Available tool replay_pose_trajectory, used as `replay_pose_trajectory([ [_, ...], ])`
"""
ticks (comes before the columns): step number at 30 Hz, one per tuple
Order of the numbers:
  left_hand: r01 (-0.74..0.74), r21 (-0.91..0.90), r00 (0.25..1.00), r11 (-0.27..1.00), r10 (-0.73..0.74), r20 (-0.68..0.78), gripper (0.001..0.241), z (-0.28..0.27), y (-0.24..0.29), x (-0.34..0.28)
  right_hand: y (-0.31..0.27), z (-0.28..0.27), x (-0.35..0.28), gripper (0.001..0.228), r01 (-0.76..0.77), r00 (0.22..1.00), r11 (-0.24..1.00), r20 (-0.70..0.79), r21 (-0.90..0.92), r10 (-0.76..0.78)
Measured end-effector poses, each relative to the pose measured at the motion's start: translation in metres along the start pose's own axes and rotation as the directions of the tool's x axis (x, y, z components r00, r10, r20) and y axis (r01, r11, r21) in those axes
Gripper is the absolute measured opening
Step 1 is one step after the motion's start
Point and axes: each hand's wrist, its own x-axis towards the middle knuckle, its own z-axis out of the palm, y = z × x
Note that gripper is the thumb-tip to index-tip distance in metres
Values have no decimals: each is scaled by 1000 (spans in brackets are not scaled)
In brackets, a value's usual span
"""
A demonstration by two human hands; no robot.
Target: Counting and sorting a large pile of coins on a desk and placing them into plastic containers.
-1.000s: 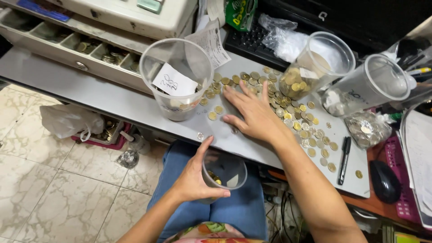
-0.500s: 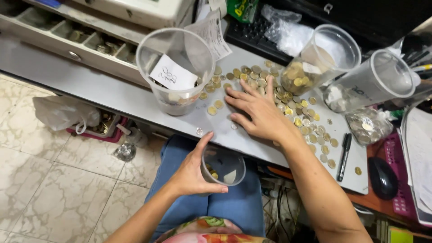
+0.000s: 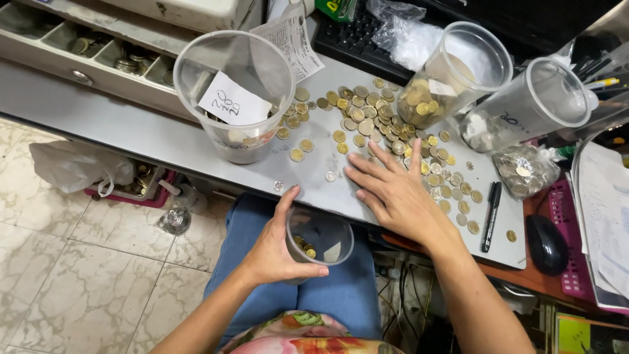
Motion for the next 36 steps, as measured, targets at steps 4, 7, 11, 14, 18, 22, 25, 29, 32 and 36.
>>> replay_pose_trajectory([
  [4,-10,-3,1000,1000,10,-11,149,2,0,0,-18,-6,-13,41,0,1000,998,-28,-56,-2],
  [7,-10,-14,1000,1000,10,-8,151,5,-4,0,-21,-4,-15,40,-14,999,999,-50,-41,12],
  [11,-7,-6,1000,1000,7,-14,151,3,0,1,-23,-6,-6,37,-2,997,1000,-78,-22,1],
  [14,-8,6,1000,1000,8,-11,152,3,0,1,-19,0,4,39,24,997,1000,-74,-19,-26],
  [18,-5,10,1000,1000,5,-16,152,3,-2,0,-17,1,11,42,24,997,1000,-68,-14,-25],
  [22,-4,-7,1000,1000,4,-10,152,-1,4,2,-42,-9,-13,39,20,999,999,-38,-39,-21],
  [25,-24,-21,1000,999,23,-18,151,1,-3,3,-60,-19,-28,39,7,999,998,-33,-56,-9],
  [29,-13,30,1000,999,13,6,142,7,-12,-1,-73,-30,-24,41,189,982,913,-53,361,-182],
  [32,0,27,1000,1000,0,1,143,5,-7,0,-65,-19,-5,45,154,988,930,-80,334,-135],
  [36,-71,10,997,997,71,-1,142,2,-3,1,-56,-12,27,51,149,982,874,37,462,-187],
])
